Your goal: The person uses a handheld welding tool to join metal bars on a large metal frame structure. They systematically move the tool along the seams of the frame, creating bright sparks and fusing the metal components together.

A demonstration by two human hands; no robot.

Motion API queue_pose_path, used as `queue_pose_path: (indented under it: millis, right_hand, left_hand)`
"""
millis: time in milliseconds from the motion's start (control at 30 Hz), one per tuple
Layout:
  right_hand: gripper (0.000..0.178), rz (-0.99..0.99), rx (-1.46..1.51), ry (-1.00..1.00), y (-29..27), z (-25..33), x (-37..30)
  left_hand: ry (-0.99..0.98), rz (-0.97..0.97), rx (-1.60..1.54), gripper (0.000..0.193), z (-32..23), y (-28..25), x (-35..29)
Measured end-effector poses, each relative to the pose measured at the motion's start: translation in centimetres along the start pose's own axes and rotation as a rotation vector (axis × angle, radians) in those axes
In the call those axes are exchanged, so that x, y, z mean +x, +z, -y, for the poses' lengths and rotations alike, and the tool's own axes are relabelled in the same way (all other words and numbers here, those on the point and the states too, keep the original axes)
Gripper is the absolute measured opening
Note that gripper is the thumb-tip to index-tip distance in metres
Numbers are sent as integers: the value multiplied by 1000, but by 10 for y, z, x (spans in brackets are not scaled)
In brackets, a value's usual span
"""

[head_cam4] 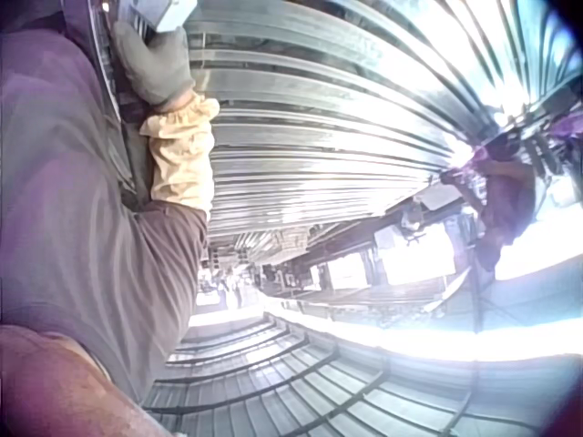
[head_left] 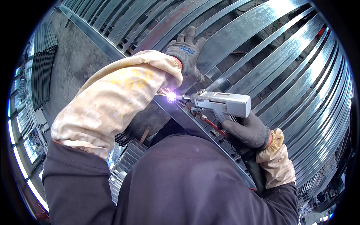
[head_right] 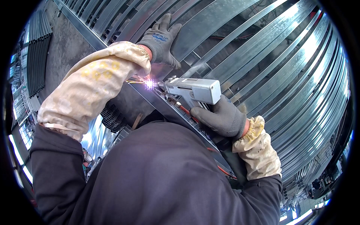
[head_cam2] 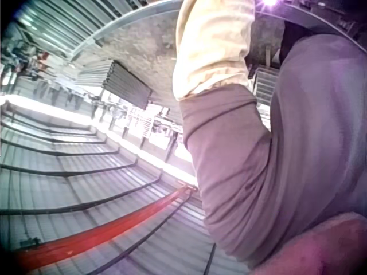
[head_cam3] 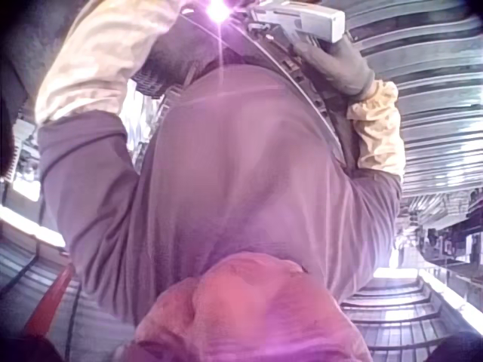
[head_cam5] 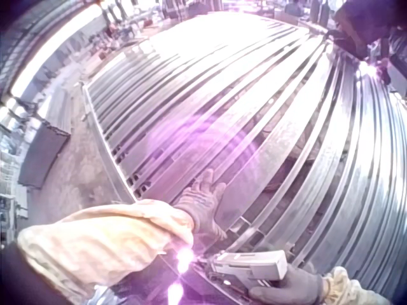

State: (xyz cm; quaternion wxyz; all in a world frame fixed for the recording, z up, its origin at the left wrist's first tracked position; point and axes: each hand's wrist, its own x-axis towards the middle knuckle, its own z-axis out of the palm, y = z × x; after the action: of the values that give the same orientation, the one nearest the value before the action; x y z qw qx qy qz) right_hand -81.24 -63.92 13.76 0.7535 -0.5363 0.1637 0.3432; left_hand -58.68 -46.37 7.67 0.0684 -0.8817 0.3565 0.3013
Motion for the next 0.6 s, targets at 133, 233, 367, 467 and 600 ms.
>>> queue_pose_path:
  millis: [133,233,367,467,600]
  right_hand:
    - [62,-5,12,35,1,1,-2]
    - [63,-5,-8,24,0,1,-4]
    - [63,-10,6,28,-1,-3,-5]
    - [64,-13,13,32,-2,-6,-6]
    - [65,-19,23,30,-2,-8,-9]
  left_hand:
    - [-5,7,-8,141,0,0,0]
    - [-7,13,-1,141,0,0,1]
    - [-3,-1,-4,142,1,1,1]
    - [0,-9,-2,142,1,2,2]
    - [-4,-3,14,142,1,2,2]
